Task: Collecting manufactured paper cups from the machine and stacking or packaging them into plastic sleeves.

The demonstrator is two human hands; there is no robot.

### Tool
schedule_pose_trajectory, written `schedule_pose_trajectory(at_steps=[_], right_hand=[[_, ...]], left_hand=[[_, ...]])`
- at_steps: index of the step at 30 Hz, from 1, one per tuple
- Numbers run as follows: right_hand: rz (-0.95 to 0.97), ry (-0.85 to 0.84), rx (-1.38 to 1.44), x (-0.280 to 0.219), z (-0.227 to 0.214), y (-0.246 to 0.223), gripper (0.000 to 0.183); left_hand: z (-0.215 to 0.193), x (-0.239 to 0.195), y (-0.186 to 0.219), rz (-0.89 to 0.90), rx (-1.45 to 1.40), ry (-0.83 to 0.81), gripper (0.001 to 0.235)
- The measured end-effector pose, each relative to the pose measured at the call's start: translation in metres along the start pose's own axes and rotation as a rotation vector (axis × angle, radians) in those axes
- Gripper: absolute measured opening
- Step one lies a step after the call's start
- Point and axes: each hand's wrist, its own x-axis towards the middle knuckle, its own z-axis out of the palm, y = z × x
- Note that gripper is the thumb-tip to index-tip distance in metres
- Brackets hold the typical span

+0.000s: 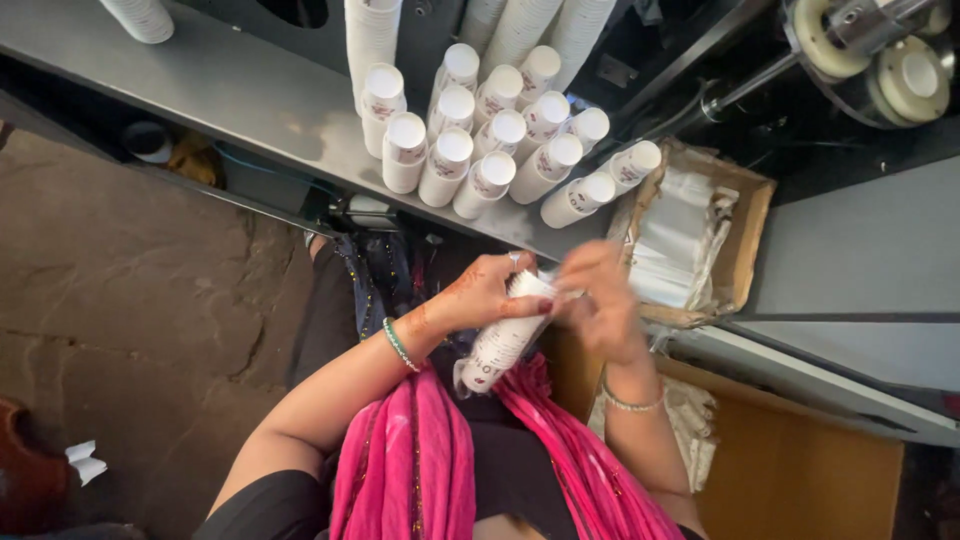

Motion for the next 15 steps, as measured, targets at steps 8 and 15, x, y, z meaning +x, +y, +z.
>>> schedule_pose_trajectory(at_steps=[8,15], right_hand=[[0.027,-0.777,-0.221,-0.059,-0.084,0.047,0.023],[0.584,-0.853,-0.359,-0.039,-0.159,0.064,0.021]], left_hand=[[0.019,0.039,-0.037,0.303,0.049,0.076,0.027],[0.020,0.089,-0.125,0.143,0.346,0.376,0.010]])
